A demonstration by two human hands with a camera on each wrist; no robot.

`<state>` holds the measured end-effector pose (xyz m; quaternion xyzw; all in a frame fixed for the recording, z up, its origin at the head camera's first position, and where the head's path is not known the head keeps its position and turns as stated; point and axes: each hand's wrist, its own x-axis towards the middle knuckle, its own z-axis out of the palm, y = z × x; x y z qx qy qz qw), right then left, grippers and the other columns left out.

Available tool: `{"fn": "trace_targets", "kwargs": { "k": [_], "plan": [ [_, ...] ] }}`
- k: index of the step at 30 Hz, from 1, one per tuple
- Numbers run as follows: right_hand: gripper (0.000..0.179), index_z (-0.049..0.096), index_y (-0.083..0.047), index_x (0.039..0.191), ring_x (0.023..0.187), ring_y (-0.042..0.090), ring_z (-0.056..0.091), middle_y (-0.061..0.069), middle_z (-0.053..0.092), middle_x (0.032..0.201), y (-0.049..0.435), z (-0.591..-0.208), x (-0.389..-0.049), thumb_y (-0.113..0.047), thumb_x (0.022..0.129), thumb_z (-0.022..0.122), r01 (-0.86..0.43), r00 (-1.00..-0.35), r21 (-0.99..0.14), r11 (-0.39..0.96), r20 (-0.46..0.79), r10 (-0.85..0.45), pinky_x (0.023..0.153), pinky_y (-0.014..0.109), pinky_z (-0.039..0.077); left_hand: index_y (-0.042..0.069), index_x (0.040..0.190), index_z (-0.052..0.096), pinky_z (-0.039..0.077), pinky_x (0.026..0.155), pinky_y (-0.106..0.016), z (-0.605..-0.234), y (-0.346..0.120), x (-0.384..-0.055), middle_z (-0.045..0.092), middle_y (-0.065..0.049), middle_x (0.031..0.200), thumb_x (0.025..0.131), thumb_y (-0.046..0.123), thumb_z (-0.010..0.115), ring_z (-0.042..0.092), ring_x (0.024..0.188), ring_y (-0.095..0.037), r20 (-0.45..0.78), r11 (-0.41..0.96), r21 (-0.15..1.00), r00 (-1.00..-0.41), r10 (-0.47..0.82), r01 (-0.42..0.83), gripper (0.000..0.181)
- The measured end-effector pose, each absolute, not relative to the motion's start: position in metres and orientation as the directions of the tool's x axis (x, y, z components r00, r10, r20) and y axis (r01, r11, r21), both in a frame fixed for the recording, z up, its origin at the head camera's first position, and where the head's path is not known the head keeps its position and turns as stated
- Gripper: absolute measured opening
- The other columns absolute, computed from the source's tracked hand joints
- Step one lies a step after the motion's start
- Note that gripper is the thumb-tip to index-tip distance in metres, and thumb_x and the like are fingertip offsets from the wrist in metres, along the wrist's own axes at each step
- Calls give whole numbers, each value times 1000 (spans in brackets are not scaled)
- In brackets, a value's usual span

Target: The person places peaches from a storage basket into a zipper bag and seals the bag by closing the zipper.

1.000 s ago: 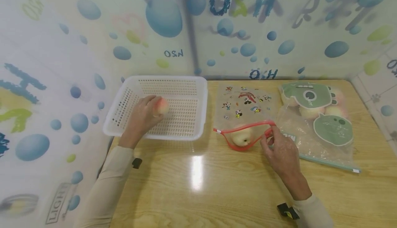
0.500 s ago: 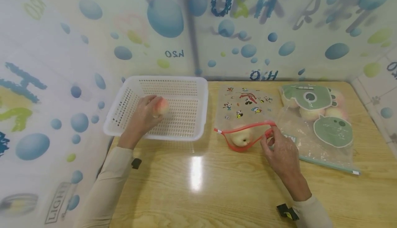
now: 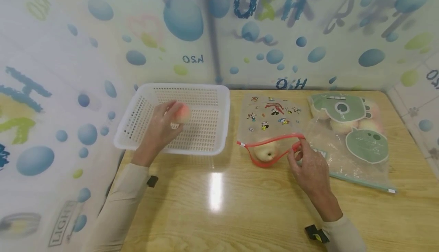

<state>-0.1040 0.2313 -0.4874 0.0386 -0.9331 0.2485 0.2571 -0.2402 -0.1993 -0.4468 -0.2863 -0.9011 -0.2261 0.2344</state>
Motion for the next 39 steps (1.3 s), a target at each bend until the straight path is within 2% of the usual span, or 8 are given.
{"fn": "trace_targets", "kwargs": {
  "k": [8, 18, 25, 39],
  "plan": [
    [19, 60, -2, 106, 52, 22, 52, 8, 64, 69, 230, -487, -105, -14, 91, 64, -214, -859, -438, 873, 510, 46, 46, 41, 41, -2, 134, 58, 45, 102, -52, -449, -195, -238, 54, -29, 133, 70, -7, 86, 49, 124, -44, 602, 687, 270, -675, 426, 675, 70],
    [17, 59, -2, 103, 51, 19, 50, 6, 61, 67, 230, -486, -104, -14, 92, 63, -211, -866, -439, 874, 498, 41, 44, 37, 39, -3, 135, 57, 46, 103, -51, -453, -191, -233, 55, -29, 132, 69, -6, 86, 51, 121, -44, 628, 674, 257, -650, 428, 692, 72],
    [19, 60, -2, 105, 54, 21, 52, 7, 64, 71, 229, -486, -102, -13, 92, 64, -195, -873, -455, 869, 485, 58, 47, 40, 41, -2, 134, 58, 47, 102, -50, -453, -186, -231, 56, -27, 131, 69, -4, 87, 52, 120, -43, 639, 645, 257, -628, 445, 719, 71],
    [18, 60, -2, 105, 52, 20, 50, 7, 62, 68, 230, -488, -103, -14, 91, 64, -211, -864, -454, 866, 501, 52, 45, 38, 40, -4, 131, 60, 46, 102, -48, -439, -156, -214, 57, -26, 129, 67, -3, 86, 54, 116, -43, 679, 560, 196, -524, 514, 805, 69]
  ]
}}
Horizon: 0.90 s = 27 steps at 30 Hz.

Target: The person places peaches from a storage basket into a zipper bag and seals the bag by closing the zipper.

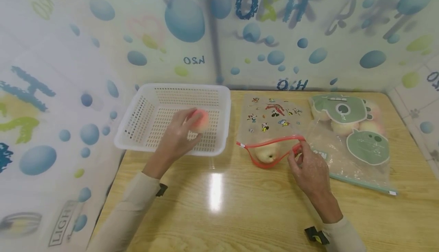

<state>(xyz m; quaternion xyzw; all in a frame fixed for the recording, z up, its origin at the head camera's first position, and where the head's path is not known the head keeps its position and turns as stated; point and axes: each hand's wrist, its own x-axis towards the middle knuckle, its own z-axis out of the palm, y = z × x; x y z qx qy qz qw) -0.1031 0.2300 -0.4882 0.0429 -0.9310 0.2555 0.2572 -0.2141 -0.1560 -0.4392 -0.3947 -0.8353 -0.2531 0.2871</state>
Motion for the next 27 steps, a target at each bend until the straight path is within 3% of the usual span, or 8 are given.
{"fn": "trace_targets", "kwargs": {
  "k": [12, 27],
  "plan": [
    [19, 61, -2, 107, 52, 19, 51, 6, 63, 68, 230, -486, -103, -14, 92, 63, -207, -868, -457, 865, 494, 53, 45, 40, 42, 1, 133, 59, 46, 103, -44, -435, -129, -199, 57, -22, 130, 76, 8, 83, 54, 116, -38, 649, 497, 166, -474, 595, 852, 62],
    [16, 60, -3, 104, 51, 15, 43, 3, 57, 64, 227, -483, -101, -11, 92, 66, -182, -888, -456, 871, 457, 54, 45, 33, 35, -1, 125, 64, 49, 100, -44, -429, -103, -189, 63, -20, 126, 75, 16, 84, 59, 113, -37, 686, 462, 69, -379, 622, 884, 56]
  ]
}}
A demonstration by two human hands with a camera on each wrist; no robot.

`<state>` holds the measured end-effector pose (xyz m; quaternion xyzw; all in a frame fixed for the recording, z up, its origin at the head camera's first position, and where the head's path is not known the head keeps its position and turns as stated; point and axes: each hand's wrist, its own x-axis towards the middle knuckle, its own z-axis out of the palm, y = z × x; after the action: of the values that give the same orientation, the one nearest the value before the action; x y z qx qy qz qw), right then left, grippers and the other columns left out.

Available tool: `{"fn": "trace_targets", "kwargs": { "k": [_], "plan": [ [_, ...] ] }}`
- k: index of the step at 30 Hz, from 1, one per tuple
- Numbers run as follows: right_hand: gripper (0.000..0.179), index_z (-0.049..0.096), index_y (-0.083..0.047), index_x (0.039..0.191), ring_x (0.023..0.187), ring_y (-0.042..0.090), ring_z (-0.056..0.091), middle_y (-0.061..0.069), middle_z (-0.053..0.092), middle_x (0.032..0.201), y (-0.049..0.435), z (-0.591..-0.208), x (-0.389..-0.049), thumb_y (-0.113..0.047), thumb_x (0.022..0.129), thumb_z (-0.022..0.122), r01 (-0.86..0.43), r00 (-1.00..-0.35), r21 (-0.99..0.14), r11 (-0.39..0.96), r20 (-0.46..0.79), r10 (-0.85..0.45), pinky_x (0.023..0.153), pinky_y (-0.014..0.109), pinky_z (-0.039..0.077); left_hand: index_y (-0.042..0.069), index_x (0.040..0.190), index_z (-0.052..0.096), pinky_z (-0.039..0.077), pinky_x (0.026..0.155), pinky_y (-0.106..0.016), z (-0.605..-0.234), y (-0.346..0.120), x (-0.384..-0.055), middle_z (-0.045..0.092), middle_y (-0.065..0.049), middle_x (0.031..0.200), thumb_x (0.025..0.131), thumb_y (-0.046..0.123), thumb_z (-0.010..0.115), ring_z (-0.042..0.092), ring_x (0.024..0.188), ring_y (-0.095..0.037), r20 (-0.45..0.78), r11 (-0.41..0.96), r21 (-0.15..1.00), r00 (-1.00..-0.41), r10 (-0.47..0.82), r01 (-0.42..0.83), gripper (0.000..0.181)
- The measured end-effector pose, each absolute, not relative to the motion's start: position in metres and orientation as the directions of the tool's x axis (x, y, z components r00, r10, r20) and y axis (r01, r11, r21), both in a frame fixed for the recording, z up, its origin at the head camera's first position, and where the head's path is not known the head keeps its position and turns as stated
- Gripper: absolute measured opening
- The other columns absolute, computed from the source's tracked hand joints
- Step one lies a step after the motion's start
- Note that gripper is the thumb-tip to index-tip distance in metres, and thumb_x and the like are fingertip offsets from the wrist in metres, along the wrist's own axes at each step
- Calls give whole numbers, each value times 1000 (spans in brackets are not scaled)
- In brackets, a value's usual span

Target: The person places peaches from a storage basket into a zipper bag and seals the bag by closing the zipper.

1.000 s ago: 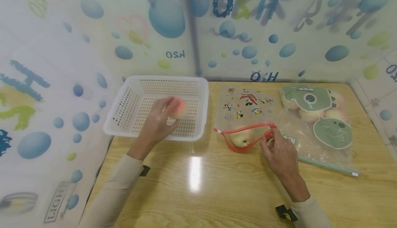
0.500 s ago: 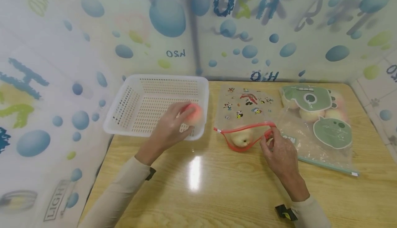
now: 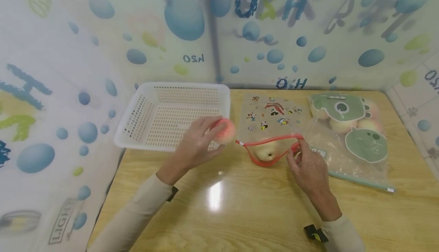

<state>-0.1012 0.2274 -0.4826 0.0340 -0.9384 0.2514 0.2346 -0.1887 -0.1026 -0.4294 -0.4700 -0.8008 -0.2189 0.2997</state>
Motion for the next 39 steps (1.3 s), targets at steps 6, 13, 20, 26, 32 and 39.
{"fn": "trace_targets", "kwargs": {
  "k": [6, 13, 20, 26, 32, 39],
  "plan": [
    [16, 59, -3, 104, 52, 16, 44, 4, 58, 65, 228, -484, -101, -13, 92, 65, -162, -897, -464, 871, 437, 66, 45, 33, 35, 5, 120, 67, 50, 88, -46, -435, -89, -179, 65, -14, 126, 75, 26, 85, 60, 111, -34, 698, 500, -18, -347, 627, 866, 53],
    [19, 59, -1, 108, 55, 18, 46, 7, 59, 68, 226, -483, -100, -13, 95, 64, -135, -911, -483, 865, 405, 84, 48, 34, 35, 9, 122, 66, 48, 86, -42, -448, -71, -166, 63, -12, 129, 73, 32, 86, 59, 110, -29, 645, 444, -22, -327, 691, 896, 58],
    [21, 59, 0, 112, 55, 19, 47, 8, 61, 71, 225, -485, -100, -13, 95, 64, -141, -907, -482, 865, 412, 81, 47, 34, 37, 9, 124, 66, 47, 88, -41, -459, -54, -157, 63, -12, 131, 72, 35, 87, 58, 112, -29, 626, 348, 13, -279, 728, 937, 62],
    [24, 59, 0, 113, 53, 18, 47, 8, 61, 69, 223, -486, -101, -16, 96, 65, -115, -909, -476, 872, 405, 101, 46, 33, 36, 10, 124, 66, 45, 90, -40, -471, -41, -151, 61, -10, 133, 75, 35, 84, 55, 120, -27, 578, 283, 23, -243, 779, 959, 58],
    [26, 59, 1, 112, 52, 19, 44, 6, 56, 64, 220, -486, -102, -20, 98, 65, -83, -907, -462, 883, 403, 125, 46, 32, 33, 13, 127, 67, 44, 93, -39, -480, -29, -149, 61, -8, 134, 81, 39, 76, 57, 121, -26, 522, 287, -70, -210, 826, 955, 53],
    [20, 58, 0, 106, 51, 19, 44, 5, 54, 63, 219, -486, -103, -17, 96, 64, -98, -901, -440, 893, 420, 108, 45, 32, 34, 15, 131, 67, 44, 88, -39, -484, -20, -146, 62, -5, 132, 81, 45, 75, 56, 120, -24, 451, 310, -152, -213, 867, 938, 59]
  ]
}}
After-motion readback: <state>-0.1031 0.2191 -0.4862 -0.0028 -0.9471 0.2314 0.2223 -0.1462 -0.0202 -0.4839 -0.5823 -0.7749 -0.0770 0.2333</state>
